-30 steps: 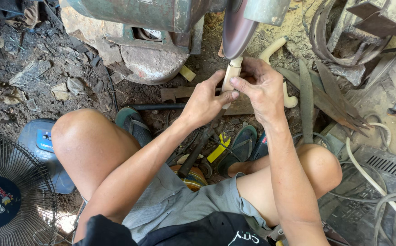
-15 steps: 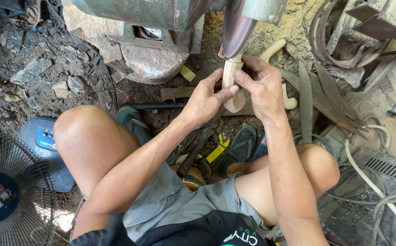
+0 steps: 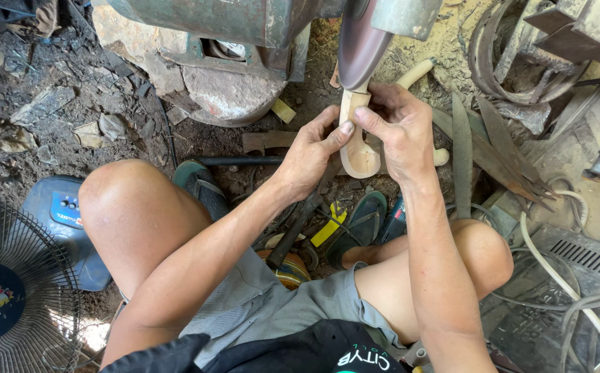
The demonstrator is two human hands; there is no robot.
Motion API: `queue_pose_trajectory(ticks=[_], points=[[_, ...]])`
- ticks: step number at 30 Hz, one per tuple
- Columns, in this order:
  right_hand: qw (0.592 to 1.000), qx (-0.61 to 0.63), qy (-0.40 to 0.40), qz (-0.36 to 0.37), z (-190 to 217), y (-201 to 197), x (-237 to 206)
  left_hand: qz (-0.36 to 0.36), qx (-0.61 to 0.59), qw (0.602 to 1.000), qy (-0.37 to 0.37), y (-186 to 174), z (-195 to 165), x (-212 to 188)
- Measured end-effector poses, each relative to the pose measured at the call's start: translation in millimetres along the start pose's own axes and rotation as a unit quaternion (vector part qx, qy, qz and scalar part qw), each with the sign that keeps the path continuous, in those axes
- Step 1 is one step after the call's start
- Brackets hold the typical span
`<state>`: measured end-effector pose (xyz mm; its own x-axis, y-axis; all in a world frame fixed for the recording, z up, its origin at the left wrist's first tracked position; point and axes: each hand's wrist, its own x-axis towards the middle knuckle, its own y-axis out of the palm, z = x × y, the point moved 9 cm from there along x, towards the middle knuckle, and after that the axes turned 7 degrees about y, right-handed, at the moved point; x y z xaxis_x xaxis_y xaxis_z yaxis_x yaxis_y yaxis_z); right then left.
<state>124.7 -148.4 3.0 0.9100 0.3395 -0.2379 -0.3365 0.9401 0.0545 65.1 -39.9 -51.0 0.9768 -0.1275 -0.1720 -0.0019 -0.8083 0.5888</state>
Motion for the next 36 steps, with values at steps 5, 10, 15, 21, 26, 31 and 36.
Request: queue_pose_trajectory(ticks=[5,10,15,21,26,31,36], points=[[1.000,0.005,-0.007,-0.009,-2.3,-1.8,-0.6,-0.001,-0.119,0.993,-0.025,4.5,8.0,-0.5],[0.995,0.101,0.006,0.021,-8.6,-2.2,-0.3,-0.011,-0.187,0.981,-0.044,1.8,15.3,-2.8],[0.996,0.085,0.007,0.017,-6.9,-2.9,-1.4,-0.008,-0.211,0.976,-0.054,0.7,16.5,-2.4],[1.000,0.024,0.003,-0.019,-6.0,-2.8,-1.8,-0.041,-0.228,0.969,-0.084,-2.9,22.4,-2.5],[0.998,0.054,0.004,-0.034,-10.8,-7.5,-3.0,-0.021,-0.174,0.983,-0.062,1.2,18.2,-1.1],[0.990,0.136,0.031,0.023,-14.9,-3.1,-3.9,-0.044,0.130,0.990,0.039,-2.2,-4.6,-9.9],[0.982,0.167,0.066,0.055,-16.4,4.1,-6.7,-0.061,0.158,0.985,0.046,-2.8,-13.7,-12.3]])
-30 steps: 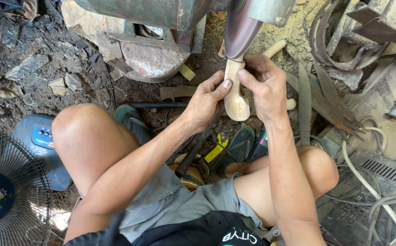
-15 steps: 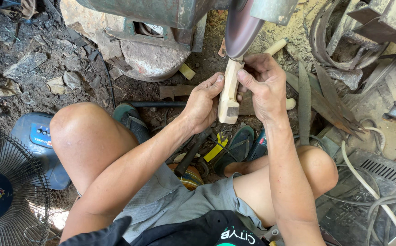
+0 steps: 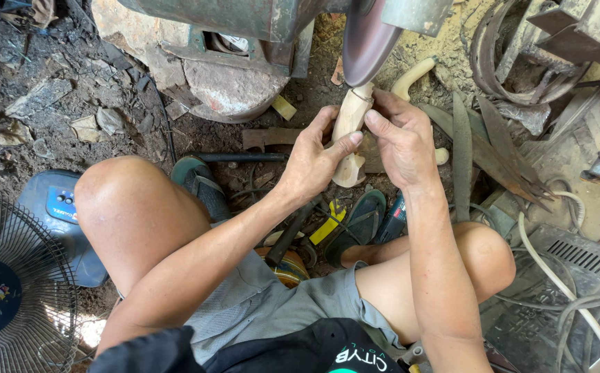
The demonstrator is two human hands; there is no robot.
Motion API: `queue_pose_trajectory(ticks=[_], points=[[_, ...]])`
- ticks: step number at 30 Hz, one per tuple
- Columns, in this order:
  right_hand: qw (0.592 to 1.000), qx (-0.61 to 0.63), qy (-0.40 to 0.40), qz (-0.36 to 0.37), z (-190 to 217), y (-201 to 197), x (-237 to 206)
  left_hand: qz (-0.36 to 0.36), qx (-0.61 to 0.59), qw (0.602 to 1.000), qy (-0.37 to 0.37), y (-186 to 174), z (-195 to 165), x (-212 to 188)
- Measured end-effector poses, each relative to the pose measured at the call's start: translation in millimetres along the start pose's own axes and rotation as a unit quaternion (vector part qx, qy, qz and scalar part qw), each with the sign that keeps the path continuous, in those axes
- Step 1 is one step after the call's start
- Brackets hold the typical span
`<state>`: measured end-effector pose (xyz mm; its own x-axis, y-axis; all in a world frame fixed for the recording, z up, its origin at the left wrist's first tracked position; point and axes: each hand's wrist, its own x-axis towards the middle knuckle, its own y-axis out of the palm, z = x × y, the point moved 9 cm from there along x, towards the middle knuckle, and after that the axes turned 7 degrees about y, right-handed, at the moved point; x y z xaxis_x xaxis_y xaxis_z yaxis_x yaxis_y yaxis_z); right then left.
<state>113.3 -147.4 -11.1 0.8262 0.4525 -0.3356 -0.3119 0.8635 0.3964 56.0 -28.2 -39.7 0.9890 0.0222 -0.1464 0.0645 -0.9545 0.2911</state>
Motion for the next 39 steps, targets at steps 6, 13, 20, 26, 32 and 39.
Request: queue_pose_trajectory(ticks=[6,13,20,26,32,39], points=[[0.998,-0.056,-0.029,-0.002,5.3,0.6,1.4,0.024,-0.069,0.997,-0.014,3.4,9.2,-0.5],[0.991,-0.107,-0.064,-0.053,5.4,-2.6,4.2,0.015,0.009,1.000,-0.017,-5.7,21.0,11.7],[0.975,-0.184,-0.081,-0.089,11.3,-1.6,6.2,0.025,-0.008,0.998,-0.056,-12.9,26.8,17.1],[0.975,-0.184,-0.089,-0.086,11.9,0.6,1.8,0.048,-0.063,0.994,-0.081,-9.3,18.7,16.8],[0.994,-0.102,-0.030,0.009,3.3,3.7,-8.7,0.019,0.108,0.994,-0.015,-9.0,-7.5,6.8],[0.979,-0.198,0.004,-0.039,2.2,-21.9,-14.3,0.079,0.010,0.989,-0.128,-5.0,38.5,-1.4]])
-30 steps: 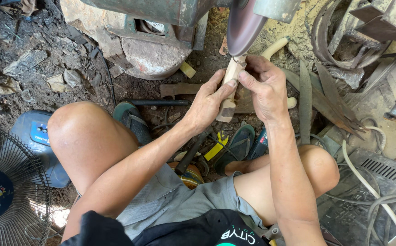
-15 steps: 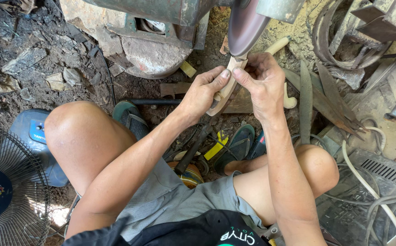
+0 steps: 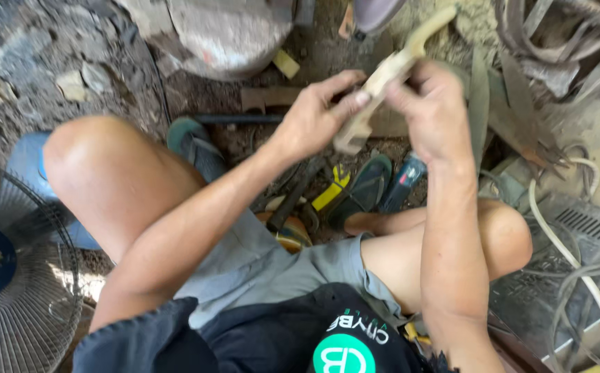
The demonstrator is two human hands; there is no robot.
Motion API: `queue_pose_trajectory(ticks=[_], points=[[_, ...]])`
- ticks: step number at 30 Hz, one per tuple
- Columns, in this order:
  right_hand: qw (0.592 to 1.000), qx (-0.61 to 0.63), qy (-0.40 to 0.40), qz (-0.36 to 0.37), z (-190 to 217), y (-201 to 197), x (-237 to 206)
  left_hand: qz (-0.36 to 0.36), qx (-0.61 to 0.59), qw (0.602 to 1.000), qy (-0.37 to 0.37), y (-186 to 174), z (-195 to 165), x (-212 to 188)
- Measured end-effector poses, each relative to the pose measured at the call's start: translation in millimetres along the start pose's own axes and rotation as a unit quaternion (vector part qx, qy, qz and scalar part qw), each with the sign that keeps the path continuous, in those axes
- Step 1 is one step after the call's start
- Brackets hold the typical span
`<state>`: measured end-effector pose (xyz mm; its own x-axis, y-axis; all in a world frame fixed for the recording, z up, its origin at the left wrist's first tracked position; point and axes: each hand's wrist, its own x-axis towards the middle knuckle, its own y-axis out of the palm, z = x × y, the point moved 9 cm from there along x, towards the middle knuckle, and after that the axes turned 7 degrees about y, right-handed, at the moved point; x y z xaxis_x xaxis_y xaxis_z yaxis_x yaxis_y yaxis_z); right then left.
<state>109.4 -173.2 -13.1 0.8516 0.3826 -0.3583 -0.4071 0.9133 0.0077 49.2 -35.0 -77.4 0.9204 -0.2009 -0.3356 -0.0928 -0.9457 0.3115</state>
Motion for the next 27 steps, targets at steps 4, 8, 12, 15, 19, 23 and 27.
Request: queue_pose_trajectory(ticks=[4,8,12,15,19,23,27], points=[[0.986,0.114,-0.065,-0.106,29.9,-41.2,-11.9,0.003,0.380,0.908,0.178,-18.1,-4.3,17.5],[0.976,0.142,-0.131,-0.104,54.9,-52.7,-27.0,0.092,0.559,0.819,-0.095,-48.1,83.6,8.9],[0.971,0.126,-0.163,-0.123,52.7,-58.6,-45.3,0.022,0.588,0.797,-0.133,-63.4,104.3,1.9],[0.963,0.120,-0.187,-0.152,48.6,-72.3,-61.9,-0.074,0.557,0.821,-0.097,-48.1,104.6,-0.4],[0.954,0.122,-0.207,-0.181,49.2,-93.7,-84.7,0.020,0.528,0.849,-0.001,31.9,110.4,18.5],[0.952,0.141,-0.204,-0.179,52.5,-111.5,-103.5,0.065,0.579,0.808,0.088,96.1,112.8,37.8],[0.939,0.140,-0.209,-0.236,48.5,-135.3,-123.6,0.062,0.654,0.737,0.160,124.5,119.1,45.8]])
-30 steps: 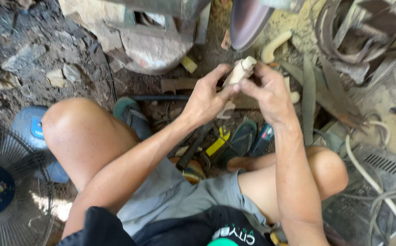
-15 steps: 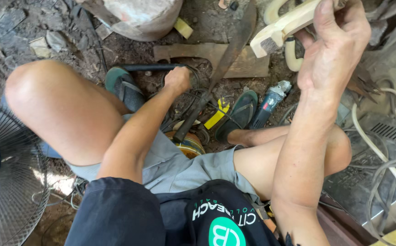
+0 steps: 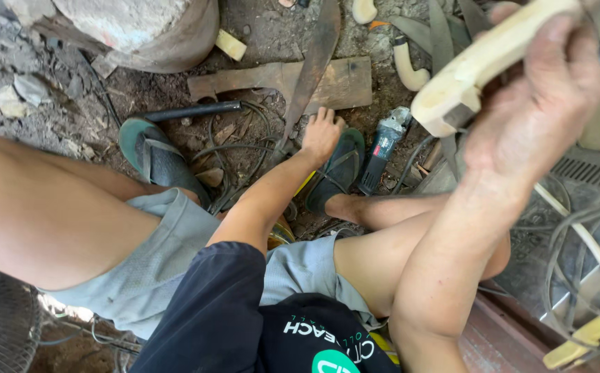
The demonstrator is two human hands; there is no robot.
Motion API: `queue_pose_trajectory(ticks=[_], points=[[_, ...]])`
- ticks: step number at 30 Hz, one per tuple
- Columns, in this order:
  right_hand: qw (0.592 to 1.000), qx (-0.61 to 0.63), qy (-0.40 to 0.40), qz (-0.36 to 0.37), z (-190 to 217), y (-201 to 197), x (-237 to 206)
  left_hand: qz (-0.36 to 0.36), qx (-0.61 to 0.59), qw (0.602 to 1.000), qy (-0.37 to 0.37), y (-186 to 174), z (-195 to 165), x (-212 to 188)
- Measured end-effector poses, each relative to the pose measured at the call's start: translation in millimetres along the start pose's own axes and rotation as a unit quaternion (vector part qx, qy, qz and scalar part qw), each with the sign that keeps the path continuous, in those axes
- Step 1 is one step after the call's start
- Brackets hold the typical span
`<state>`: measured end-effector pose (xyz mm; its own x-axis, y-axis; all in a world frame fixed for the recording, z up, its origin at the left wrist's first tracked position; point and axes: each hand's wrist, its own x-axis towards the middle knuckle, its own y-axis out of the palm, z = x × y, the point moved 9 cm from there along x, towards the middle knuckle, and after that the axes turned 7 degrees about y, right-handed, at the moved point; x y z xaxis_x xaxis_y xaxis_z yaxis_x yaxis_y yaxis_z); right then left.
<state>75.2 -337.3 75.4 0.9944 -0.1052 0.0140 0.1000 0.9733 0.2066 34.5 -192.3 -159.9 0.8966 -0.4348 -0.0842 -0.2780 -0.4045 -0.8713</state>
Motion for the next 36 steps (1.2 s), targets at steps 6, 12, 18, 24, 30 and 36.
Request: queue_pose_trajectory(ticks=[6,12,18,24,30,36], points=[[1.000,0.026,-0.010,-0.009,9.2,-15.0,-2.3,-0.131,-0.026,0.991,-0.026,-13.5,20.2,18.2],[0.998,0.041,-0.002,-0.043,17.8,5.8,-1.0,-0.268,-0.146,0.906,-0.292,-53.1,110.2,65.5],[0.995,0.080,0.036,-0.052,5.9,19.8,3.9,-0.218,-0.165,0.926,-0.259,-63.3,152.8,113.8],[0.992,0.093,0.052,-0.068,1.8,23.2,13.3,-0.155,-0.118,0.944,-0.267,-54.2,154.7,133.0],[0.983,0.019,0.183,-0.002,-38.0,51.4,25.9,-0.287,-0.258,0.902,-0.193,-63.8,132.6,57.8],[0.956,-0.109,0.255,0.091,-104.7,81.0,23.2,-0.064,-0.325,0.924,-0.189,-81.0,137.9,-34.3]])
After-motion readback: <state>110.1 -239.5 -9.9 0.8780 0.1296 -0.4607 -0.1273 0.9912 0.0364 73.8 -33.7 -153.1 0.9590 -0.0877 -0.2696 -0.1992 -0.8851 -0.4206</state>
